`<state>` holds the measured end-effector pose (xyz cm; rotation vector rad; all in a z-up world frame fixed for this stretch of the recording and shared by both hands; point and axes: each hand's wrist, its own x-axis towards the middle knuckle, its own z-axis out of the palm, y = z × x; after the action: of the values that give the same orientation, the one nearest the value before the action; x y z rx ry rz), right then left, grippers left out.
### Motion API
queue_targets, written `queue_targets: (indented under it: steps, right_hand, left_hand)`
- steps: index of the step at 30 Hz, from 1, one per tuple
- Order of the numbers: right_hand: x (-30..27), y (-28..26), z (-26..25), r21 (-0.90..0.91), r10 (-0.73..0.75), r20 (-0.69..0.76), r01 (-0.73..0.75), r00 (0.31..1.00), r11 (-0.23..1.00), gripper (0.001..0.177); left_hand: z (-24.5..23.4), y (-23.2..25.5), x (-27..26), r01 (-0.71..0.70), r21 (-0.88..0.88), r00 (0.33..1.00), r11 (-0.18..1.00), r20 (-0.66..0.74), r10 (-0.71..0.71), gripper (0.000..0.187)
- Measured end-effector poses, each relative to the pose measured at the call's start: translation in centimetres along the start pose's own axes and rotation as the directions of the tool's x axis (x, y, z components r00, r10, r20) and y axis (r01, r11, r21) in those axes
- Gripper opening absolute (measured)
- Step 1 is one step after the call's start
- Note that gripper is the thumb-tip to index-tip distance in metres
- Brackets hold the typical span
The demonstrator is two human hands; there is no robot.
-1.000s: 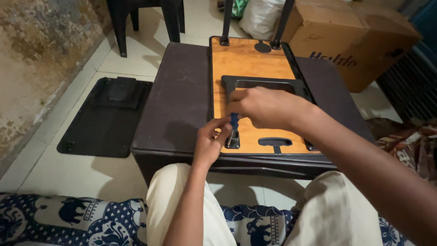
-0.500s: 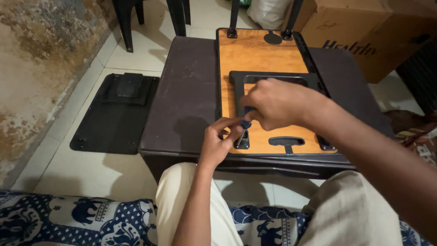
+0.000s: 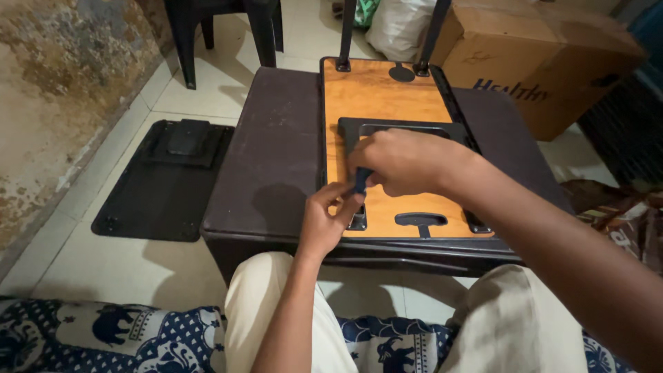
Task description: The person attaches black plastic legs to a wooden tabletop using a screwdriver. They position each leg, insert screws, and tighten them to secure the frame to the tabletop.
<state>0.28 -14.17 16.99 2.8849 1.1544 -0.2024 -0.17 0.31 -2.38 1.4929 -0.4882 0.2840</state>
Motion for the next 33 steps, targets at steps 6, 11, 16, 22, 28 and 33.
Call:
queue_targets:
  steps: [6, 11, 16, 22, 28, 33]
  right_hand:
    - [0.6, -0.6, -0.2, -0.030, 0.118, 0.032, -0.117, 0.992, 0.993, 0.021]
    - [0.8, -0.9, -0.5, -0.109, 0.227, 0.086, -0.217, 0.970, 0.970, 0.027]
    - [0.5, -0.4, 0.1, 0.046, -0.058, -0.103, 0.063, 0.993, 0.997, 0.034]
    - [0.8, 0.1, 0.8, 0.105, 0.014, -0.045, -0.009, 0.999, 0.994, 0.025]
    - [1.5, -0.5, 0.3, 0.029, 0.263, 0.108, -0.267, 0.959, 0.963, 0.017]
    - [1.4, -0.6, -0.2, 0.046, 0.087, 0.021, -0.088, 0.996, 0.995, 0.028]
  left_hand:
    - [0.1, -0.2, 0.3, -0.032, -0.008, 0.999, 0.999, -0.021, 0.032, 0.033]
    - [0.2, -0.4, 0.3, -0.018, -0.026, 1.000, 1.000, 0.014, 0.018, 0.025]
    - [0.0, -0.6, 0.5, -0.026, 0.049, 1.000, 0.998, -0.009, 0.027, 0.025]
    - [0.1, -0.2, 0.3, -0.079, 0.033, 0.996, 0.996, -0.044, 0.080, 0.024]
    - [0.0, 0.1, 0.6, -0.011, 0.157, 1.000, 0.987, -0.024, 0.015, 0.031]
    - [-0.3, -0.1, 0.7, -0.135, 0.144, 0.990, 0.980, -0.015, 0.139, 0.028]
